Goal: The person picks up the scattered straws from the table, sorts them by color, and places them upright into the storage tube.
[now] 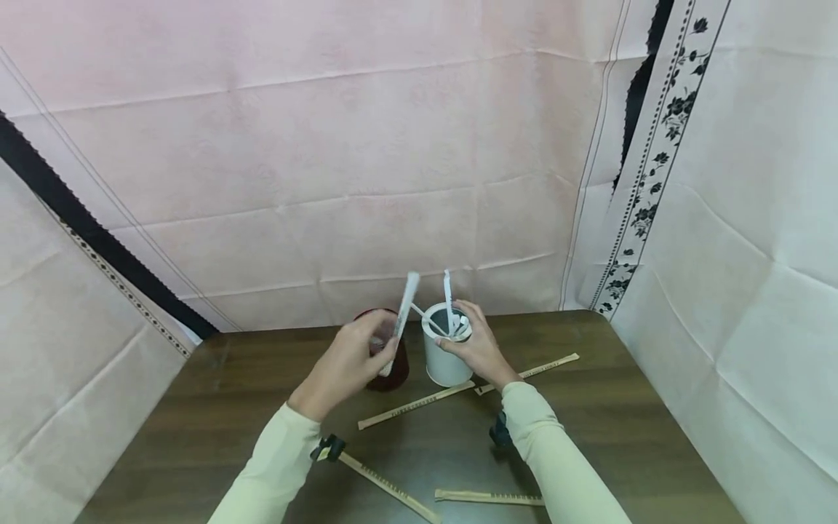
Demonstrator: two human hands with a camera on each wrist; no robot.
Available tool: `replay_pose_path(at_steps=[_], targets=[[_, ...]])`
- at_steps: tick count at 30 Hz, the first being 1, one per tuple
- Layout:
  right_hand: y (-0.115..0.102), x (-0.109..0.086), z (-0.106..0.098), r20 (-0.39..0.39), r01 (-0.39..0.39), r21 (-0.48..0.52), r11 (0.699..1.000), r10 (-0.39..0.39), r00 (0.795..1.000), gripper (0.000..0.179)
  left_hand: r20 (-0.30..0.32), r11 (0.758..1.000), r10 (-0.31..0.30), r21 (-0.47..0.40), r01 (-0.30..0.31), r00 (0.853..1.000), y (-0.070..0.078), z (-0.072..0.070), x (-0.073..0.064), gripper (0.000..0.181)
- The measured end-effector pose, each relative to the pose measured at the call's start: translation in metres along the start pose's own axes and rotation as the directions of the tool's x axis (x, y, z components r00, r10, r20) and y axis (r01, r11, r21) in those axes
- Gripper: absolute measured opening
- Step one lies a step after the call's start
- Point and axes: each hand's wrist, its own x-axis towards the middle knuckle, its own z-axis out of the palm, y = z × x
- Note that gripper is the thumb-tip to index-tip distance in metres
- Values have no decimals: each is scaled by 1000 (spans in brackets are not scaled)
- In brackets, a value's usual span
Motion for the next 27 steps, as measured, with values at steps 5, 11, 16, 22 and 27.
replay_pose_path(at_steps=[5, 11, 16, 22, 27], targets=[[-25, -9, -7, 25, -17, 7, 1000, 17, 1000, 82, -204, 992, -42, -124, 17, 978, 4, 2, 36, 17], [-37, -11, -6, 26, -5, 25, 1000, 4, 1000, 80, -220, 974, -161, -192, 119, 962, -1, 17, 61, 17], [-14, -6, 0, 24, -7, 49, 999, 6, 1000, 81, -75, 940, -293, -208, 272, 953, -14, 46, 58, 17], [8, 1, 3, -1, -4, 23, 1000, 4, 1000, 81, 78, 854, -399, -330, 402, 913, -22, 66, 38, 23], [4, 0, 1, -7, 17, 16, 1000, -17, 1000, 80, 126, 817, -372, -425, 389, 919, -19, 60, 23, 41]])
